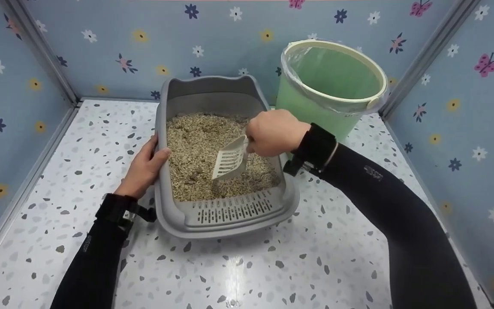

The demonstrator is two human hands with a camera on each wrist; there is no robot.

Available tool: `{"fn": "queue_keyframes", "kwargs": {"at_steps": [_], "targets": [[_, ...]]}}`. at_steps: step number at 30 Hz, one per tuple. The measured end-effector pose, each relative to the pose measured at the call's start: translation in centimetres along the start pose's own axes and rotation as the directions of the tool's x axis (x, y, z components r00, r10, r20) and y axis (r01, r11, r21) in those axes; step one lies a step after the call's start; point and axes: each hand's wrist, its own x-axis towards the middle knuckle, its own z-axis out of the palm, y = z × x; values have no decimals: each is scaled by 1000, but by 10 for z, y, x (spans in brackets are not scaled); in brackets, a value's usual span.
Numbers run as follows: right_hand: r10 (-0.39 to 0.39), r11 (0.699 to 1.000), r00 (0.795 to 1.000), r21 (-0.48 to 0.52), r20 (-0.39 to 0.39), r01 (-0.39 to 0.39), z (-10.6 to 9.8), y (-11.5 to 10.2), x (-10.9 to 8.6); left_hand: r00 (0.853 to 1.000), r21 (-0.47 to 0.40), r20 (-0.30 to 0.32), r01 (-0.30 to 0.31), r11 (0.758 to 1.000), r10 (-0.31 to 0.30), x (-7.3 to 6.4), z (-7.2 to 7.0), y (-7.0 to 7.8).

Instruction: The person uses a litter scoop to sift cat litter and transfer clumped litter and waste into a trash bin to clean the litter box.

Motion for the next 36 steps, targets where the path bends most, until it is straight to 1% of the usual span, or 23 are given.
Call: {"fn": "queue_keyframes", "kwargs": {"at_steps": [2, 5, 9, 15, 17, 19, 23, 28, 31, 36], "targets": [[-16, 999, 998, 30, 63, 15, 0, -8, 3, 1000, -10, 7, -4, 1000, 4, 0, 1, 0], [-26, 1000, 993, 11, 113, 25, -1, -21, 8, 1000, -31, 11, -22, 999, 22, 0, 1, 0], [-23, 999, 990, -38, 137, 28, 2, -40, 15, 1000, -35, 12, -25, 999, 25, 0, 0, 0], [-55, 995, 982, -77, 181, 70, 21, -71, 29, 1000, -21, 11, -13, 1000, 13, -1, -1, -2], [-48, 996, 982, -63, 185, 61, 27, -79, 34, 1000, -19, 10, -8, 1000, 9, -1, -1, -1], [-25, 999, 982, -15, 188, 28, 31, -85, 40, 1000, -18, 13, -2, 1000, 2, -1, 0, -1], [15, 994, 985, 104, 173, -33, 33, -84, 51, 1000, -19, 16, 2, 1000, -1, -1, 0, 0], [28, 968, 988, 244, 149, -64, 31, -69, 65, 1000, -32, 20, -4, 999, 4, -1, 2, 1], [32, 957, 989, 282, 143, -72, 27, -60, 74, 1000, -35, 22, -10, 999, 11, -1, 2, 1], [63, 940, 991, 326, 121, -100, 23, -47, 87, 1000, -30, 15, -9, 1000, 10, -1, 2, 0]]}}
